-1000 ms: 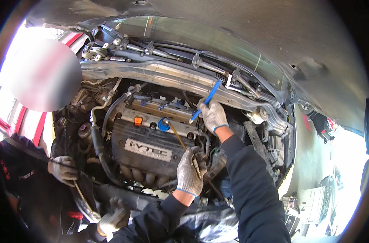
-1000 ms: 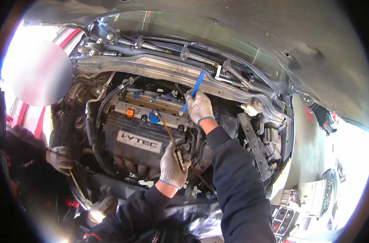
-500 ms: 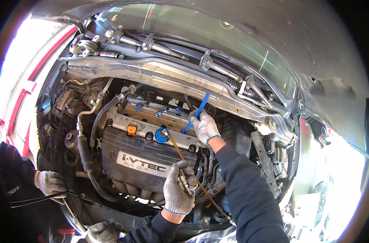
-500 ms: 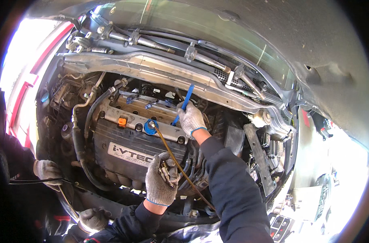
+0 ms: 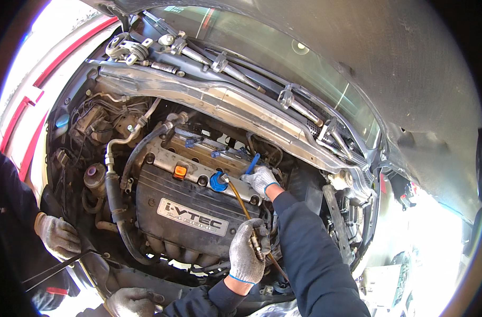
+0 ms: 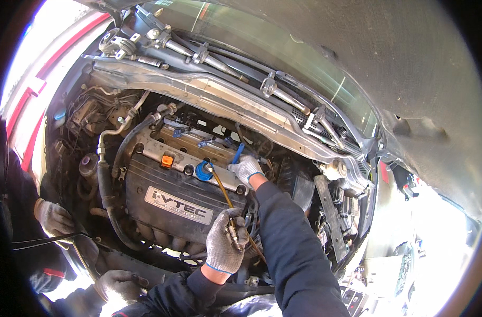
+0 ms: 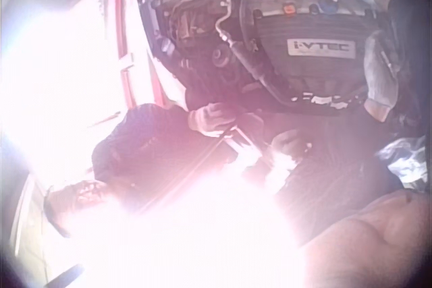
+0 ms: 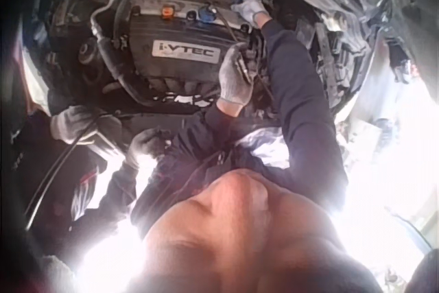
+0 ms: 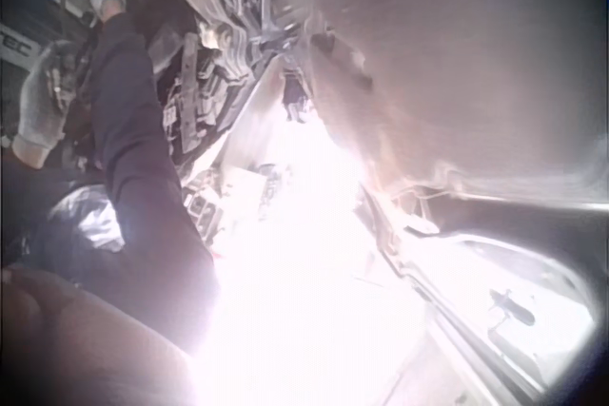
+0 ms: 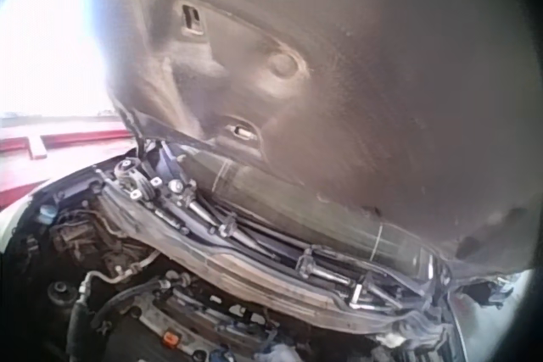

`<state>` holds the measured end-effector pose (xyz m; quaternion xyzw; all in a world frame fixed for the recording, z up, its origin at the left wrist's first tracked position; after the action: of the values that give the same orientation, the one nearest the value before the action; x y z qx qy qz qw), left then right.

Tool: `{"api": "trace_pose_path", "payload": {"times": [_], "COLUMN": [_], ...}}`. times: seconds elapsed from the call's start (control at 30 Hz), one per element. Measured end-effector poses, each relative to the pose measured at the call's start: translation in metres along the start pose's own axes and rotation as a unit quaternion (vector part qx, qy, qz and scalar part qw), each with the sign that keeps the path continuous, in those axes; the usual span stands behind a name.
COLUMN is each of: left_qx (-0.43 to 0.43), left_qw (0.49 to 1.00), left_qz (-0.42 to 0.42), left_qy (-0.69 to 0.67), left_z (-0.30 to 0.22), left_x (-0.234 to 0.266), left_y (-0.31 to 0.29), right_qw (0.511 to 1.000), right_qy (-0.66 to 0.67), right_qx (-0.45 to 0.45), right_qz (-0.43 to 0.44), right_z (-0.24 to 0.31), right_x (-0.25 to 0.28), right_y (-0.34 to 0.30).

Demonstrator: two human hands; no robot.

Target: The person pours a liquid from a spray can into a measuring cup and then into the engine. They retrieve a blue hose and connect it to a port on the engine while another person assists nearby.

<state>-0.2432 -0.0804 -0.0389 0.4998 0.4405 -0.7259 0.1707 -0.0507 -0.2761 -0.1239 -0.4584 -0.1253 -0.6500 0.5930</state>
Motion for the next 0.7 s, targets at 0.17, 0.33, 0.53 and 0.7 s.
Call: {"api": "trace_pose_path", "payload": {"times": [0.17,0.33,0.53,0.7], "left_qx": [0.002,-0.004,0.001,0.018], "left_qw": [1.0,1.0,1.0,1.0], "left_qz": [0.009,0.029,0.02,0.005], "left_qy": [-0.006,-0.012,-0.003,-0.008], "left_z": [0.0,-0.001,-0.001,0.0], "left_x": [0.001,-0.004,-0.005,-0.004], "left_y": [0.001,-0.001,-0.001,-0.002], "right_qw": [0.999,0.945,0.816,0.856], "right_qy": [-0.036,-0.25,-0.449,-0.464], "right_qx": [0.034,0.212,0.359,0.21], "right_qz": [-0.011,0.018,0.06,0.09], "right_z": [0.018,0.071,0.105,0.104], "right_x": [0.023,0.068,0.055,0.063], "right_y": [-0.011,-0.014,-0.026,-0.007]}}
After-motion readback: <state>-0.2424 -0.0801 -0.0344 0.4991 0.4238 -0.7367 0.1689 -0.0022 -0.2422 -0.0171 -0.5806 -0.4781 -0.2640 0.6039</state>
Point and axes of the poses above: each hand's wrist, its own y-axis towards the middle knuckle, its own x-axis out of the back of the hand, z = x × y, the point moved 6 cm from there along y, towards the middle knuckle, and after that the axes turned 3 degrees about -y, right-handed, at the moved point
